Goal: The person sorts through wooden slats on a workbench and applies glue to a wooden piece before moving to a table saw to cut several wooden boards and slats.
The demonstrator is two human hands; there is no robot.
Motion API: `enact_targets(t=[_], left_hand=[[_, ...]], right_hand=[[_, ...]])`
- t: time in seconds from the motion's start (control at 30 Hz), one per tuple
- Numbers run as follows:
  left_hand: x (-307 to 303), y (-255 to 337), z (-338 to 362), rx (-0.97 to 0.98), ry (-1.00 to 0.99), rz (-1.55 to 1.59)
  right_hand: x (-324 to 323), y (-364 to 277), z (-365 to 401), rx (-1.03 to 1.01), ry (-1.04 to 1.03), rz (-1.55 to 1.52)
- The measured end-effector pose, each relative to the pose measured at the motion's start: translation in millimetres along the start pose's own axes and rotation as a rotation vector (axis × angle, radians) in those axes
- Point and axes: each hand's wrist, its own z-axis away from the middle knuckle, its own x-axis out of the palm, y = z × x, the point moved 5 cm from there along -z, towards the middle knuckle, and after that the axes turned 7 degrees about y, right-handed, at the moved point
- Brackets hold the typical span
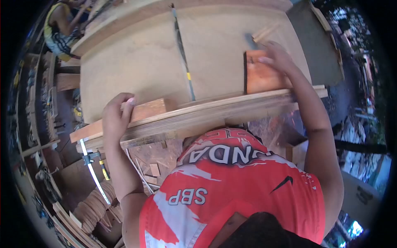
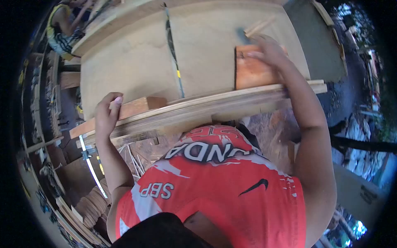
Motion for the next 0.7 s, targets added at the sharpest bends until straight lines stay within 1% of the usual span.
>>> enact_targets(t=[0.03,0.07,0.1,0.13,0.17,0.23,0.27,0.3,0.33,0.37,0.4,0.43,0.47,0.5,0.53,0.6,0.63,0.67,0.7], left_hand=[[4,1,1,-0.003,-0.034,0.008],[4,-1,2,-0.009,-0.039,-0.004],[5,-5,1,-0.015,-0.036,-0.016],[5,-5,1,0.079,0.004,-0.024],[7,-6,0,0.071,-0.019,-0.023],[5,-7,-1,-0.061,0.011,-0.014],[6,-7,1,-0.068,0.008,-0.017],[7,-5,0,-0.012,0.016,-0.02],[4,-2,-2,0.049,0.053,-0.03],[3,-4,-2,0.058,0.069,-0.045],[3,-5,-1,0.069,0.094,-0.064],[1,0,-4,0.063,0.067,-0.08],[-2,7,-8,0.03,0.013,-0.08],[-7,11,-11,0.036,0.057,-0.099],[-7,12,-10,0.033,0.051,-0.093],[-5,12,-6,0.032,0.052,-0.097],[-4,10,-6,0.033,0.055,-0.078],[-6,10,-7,0.038,0.058,-0.06],[-7,10,-8,0.048,0.074,-0.067]], right_hand=[[11,-17,-7,-0.051,0.014,-0.109],[12,-34,-10,-0.031,-0.011,-0.112],[15,-47,-17,0.043,-0.187,-0.15],[23,-51,-16,0.118,-0.363,-0.19],[33,-44,-9,0.13,-0.383,-0.196],[31,-39,-11,-0.115,-0.093,-0.171],[41,-31,-9,-0.018,-0.211,-0.252],[42,-31,-12,0.064,-0.312,-0.327],[33,-40,-9,0.113,-0.335,-0.387],[23,-54,-14,0.137,-0.335,-0.447],[17,-75,-31,0.053,-0.548,-0.267],[13,-88,-54,-0.014,-0.743,-0.063],[18,-96,-89,-0.057,-0.679,-0.053],[25,-111,-119,-0.233,-0.323,-0.033],[21,-130,-136,-0.39,0.02,-0.02],[-22,-197,-212,-0.12,-0.274,-0.176],[-25,-215,-246,-0.262,-0.094,-0.085],[-35,-236,-275,-0.198,-0.136,-0.108],[-36,-248,-314,-0.255,-0.087,-0.105]])
